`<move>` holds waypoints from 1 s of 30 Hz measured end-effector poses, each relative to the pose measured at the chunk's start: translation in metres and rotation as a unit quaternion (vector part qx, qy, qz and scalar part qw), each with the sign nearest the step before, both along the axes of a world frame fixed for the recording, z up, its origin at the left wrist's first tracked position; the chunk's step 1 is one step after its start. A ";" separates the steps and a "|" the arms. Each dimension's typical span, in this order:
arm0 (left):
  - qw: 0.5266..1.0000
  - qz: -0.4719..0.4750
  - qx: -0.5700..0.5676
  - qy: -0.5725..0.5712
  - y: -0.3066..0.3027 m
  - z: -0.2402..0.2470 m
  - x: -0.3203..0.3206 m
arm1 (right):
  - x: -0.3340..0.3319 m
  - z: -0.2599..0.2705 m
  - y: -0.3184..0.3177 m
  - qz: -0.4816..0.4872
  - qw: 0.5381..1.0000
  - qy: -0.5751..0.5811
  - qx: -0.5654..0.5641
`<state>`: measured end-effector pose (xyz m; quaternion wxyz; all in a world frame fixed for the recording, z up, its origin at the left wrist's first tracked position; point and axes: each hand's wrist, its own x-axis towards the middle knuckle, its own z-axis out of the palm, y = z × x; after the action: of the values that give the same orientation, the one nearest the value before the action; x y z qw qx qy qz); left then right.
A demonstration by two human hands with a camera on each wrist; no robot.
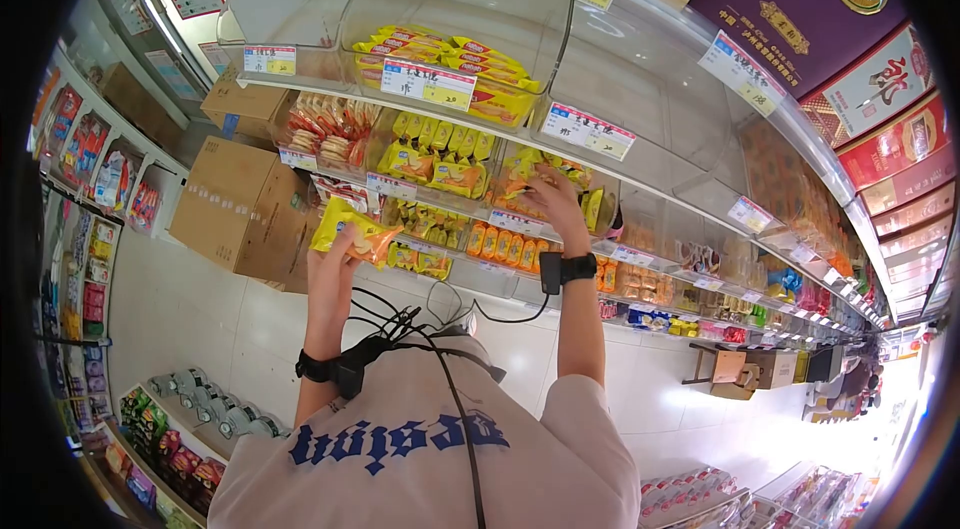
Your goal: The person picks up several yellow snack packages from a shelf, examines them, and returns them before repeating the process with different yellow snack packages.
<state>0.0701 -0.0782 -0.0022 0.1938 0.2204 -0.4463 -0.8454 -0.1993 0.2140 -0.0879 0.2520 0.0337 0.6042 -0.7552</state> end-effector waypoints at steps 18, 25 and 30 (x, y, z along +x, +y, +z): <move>0.996 -0.092 0.012 -0.005 0.021 -0.005 -0.020 | 0.100 0.072 -0.043 0.056 0.978 0.198 -0.045; 0.995 -0.092 0.034 0.013 0.022 -0.017 -0.018 | 0.156 0.096 -0.088 0.147 0.947 0.284 -0.026; 0.993 -0.109 0.029 0.031 0.017 -0.022 -0.012 | 0.164 0.088 -0.108 0.153 0.952 0.262 -0.042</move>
<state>0.0578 -0.0613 -0.0239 0.1076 0.1499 -0.4366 -0.8805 -0.0353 0.1059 0.0004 0.1990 -0.2688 0.6143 -0.7147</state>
